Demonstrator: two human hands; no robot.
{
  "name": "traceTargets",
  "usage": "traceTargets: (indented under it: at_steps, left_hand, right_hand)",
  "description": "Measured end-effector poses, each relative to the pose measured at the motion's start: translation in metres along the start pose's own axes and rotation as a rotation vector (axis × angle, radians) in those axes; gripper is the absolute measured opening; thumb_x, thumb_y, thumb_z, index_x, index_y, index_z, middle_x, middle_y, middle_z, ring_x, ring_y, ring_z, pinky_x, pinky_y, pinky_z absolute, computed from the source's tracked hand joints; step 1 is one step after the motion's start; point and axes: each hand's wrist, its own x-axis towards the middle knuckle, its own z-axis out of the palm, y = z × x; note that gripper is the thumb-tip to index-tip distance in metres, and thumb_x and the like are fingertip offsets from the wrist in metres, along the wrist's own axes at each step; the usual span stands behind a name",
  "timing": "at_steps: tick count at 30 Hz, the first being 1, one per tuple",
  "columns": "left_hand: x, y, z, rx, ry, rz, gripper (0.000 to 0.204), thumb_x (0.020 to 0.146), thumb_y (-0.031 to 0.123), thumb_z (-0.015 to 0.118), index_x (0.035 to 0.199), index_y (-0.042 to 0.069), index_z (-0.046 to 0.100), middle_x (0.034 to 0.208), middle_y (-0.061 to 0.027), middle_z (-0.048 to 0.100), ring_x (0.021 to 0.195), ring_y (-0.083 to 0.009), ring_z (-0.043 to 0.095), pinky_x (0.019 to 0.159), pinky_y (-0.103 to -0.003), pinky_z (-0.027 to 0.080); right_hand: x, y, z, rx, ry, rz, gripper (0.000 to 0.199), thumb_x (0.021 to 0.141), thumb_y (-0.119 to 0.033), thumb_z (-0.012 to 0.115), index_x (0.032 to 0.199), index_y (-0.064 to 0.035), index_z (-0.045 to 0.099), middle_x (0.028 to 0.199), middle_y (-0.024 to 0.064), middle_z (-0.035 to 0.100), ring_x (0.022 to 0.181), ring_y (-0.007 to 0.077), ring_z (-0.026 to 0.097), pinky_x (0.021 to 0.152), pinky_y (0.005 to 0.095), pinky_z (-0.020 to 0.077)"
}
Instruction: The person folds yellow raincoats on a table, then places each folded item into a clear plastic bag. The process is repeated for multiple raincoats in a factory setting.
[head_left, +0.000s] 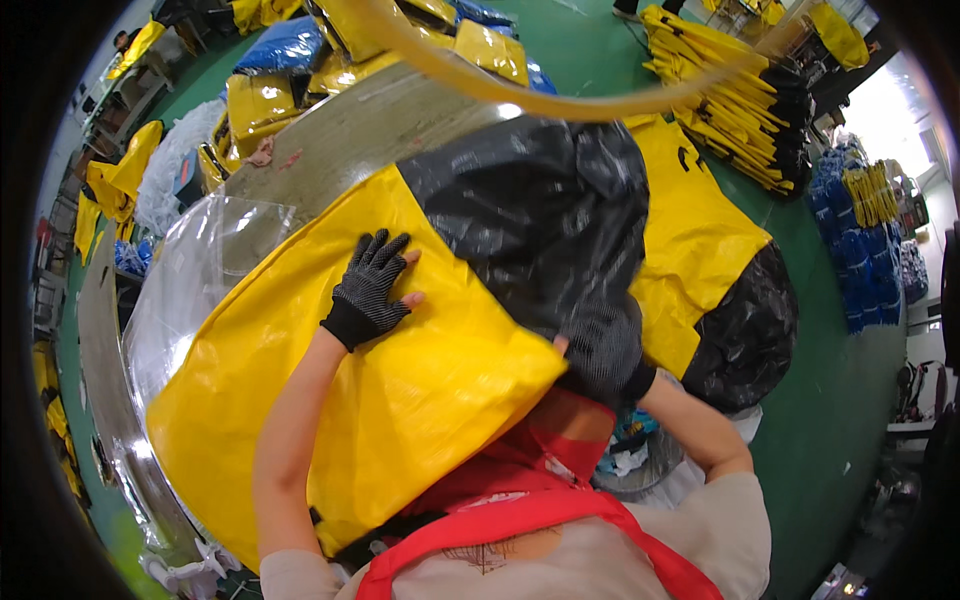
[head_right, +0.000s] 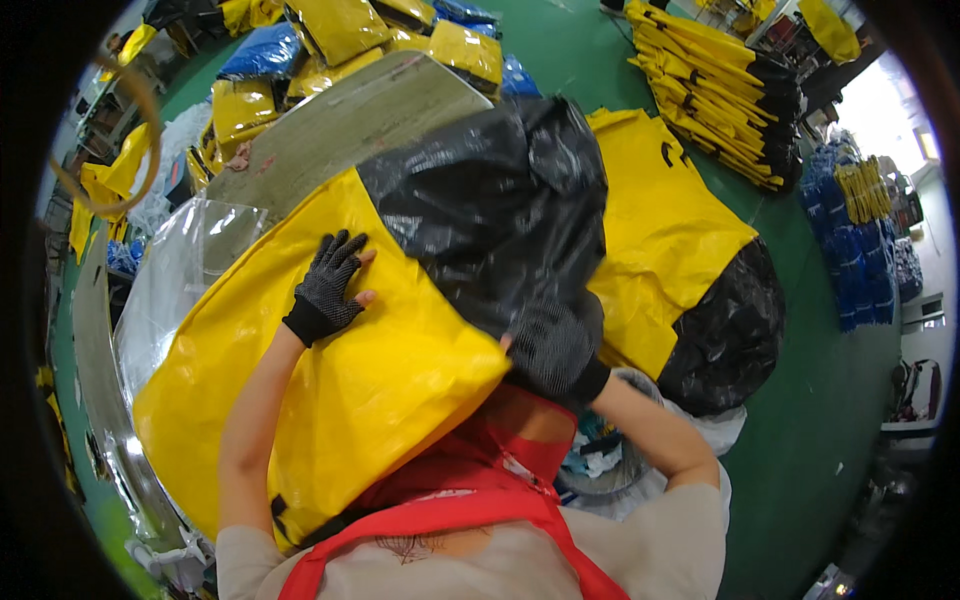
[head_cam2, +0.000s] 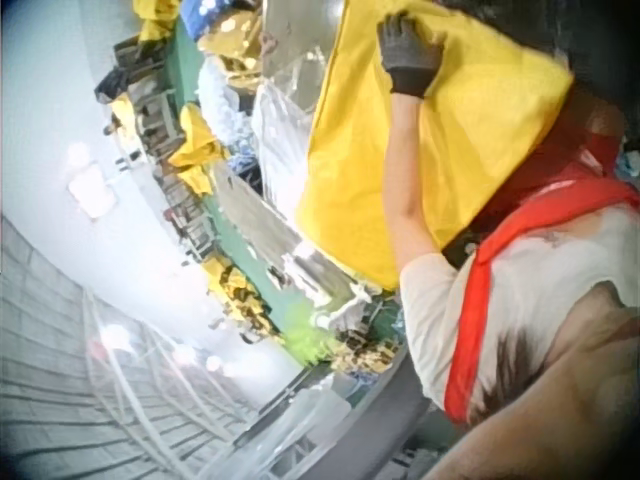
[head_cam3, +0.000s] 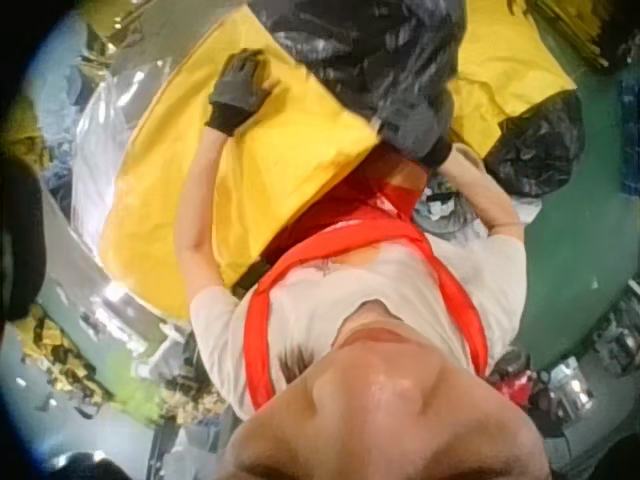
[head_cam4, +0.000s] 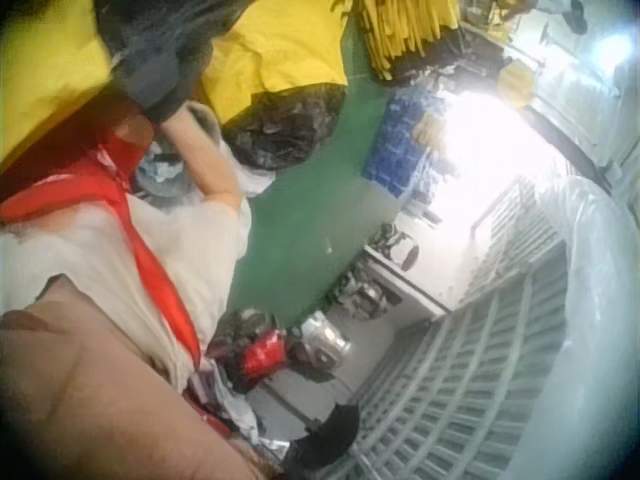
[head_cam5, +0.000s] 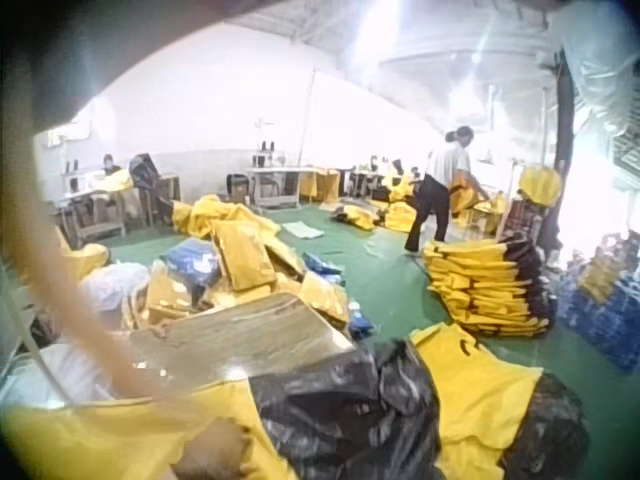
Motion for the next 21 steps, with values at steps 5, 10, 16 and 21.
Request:
traceTargets:
  at_steps: [5, 10, 16, 21]
  left_hand:
    - [0.054, 0.07, -0.02, -0.038, 0.224, 0.189, 0.078, 0.073, 0.06, 0.063, 0.129, 0.009, 0.048, 0.136, -0.0208, 0.041, 0.126, -0.0438, 0.035, 0.108, -0.056, 0.018]
    - [0.052, 0.081, 0.047, -0.034, 0.07, 0.314, 0.077, 0.081, 0.056, 0.055, 0.14, 0.01, 0.036, 0.145, -0.0196, 0.033, 0.134, -0.0403, 0.029, 0.107, -0.066, 0.007]
    - [0.003, 0.037, 0.041, 0.03, 0.081, 0.353, 0.053, 0.09, 0.032, 0.045, 0.136, 0.006, 0.041, 0.144, -0.0183, 0.035, 0.133, -0.0387, 0.032, 0.111, -0.053, 0.018]
    - [-0.174, -0.071, -0.049, -0.031, -0.229, 0.257, 0.039, 0.09, 0.017, 0.048, 0.126, 0.002, 0.049, 0.138, -0.0176, 0.043, 0.126, -0.0388, 0.039, 0.109, -0.049, 0.028]
  right_hand:
    - [-0.01, -0.032, -0.002, -0.144, -0.013, -0.09, 0.037, 0.073, -0.022, 0.069, 0.11, -0.0216, 0.065, 0.101, 0.0052, 0.066, 0.101, 0.03, 0.059, 0.098, 0.0488, 0.0389]
    - [0.066, -0.036, -0.072, -0.216, 0.052, 0.036, 0.026, 0.083, -0.032, 0.059, 0.08, -0.0086, 0.07, 0.086, 0.0095, 0.068, 0.097, 0.0292, 0.061, 0.091, 0.0436, 0.0447]
    - [0.226, 0.057, -0.028, -0.242, -0.461, 0.137, 0.05, 0.085, -0.052, 0.05, 0.085, -0.0051, 0.068, 0.09, 0.0185, 0.066, 0.086, 0.0351, 0.062, 0.078, 0.0404, 0.0481]
    - [0.19, 0.15, 0.017, 0.076, -0.55, 0.373, 0.041, 0.089, -0.043, 0.054, 0.097, -0.005, 0.069, 0.101, 0.017, 0.066, 0.097, 0.0322, 0.061, 0.089, 0.0358, 0.0447]
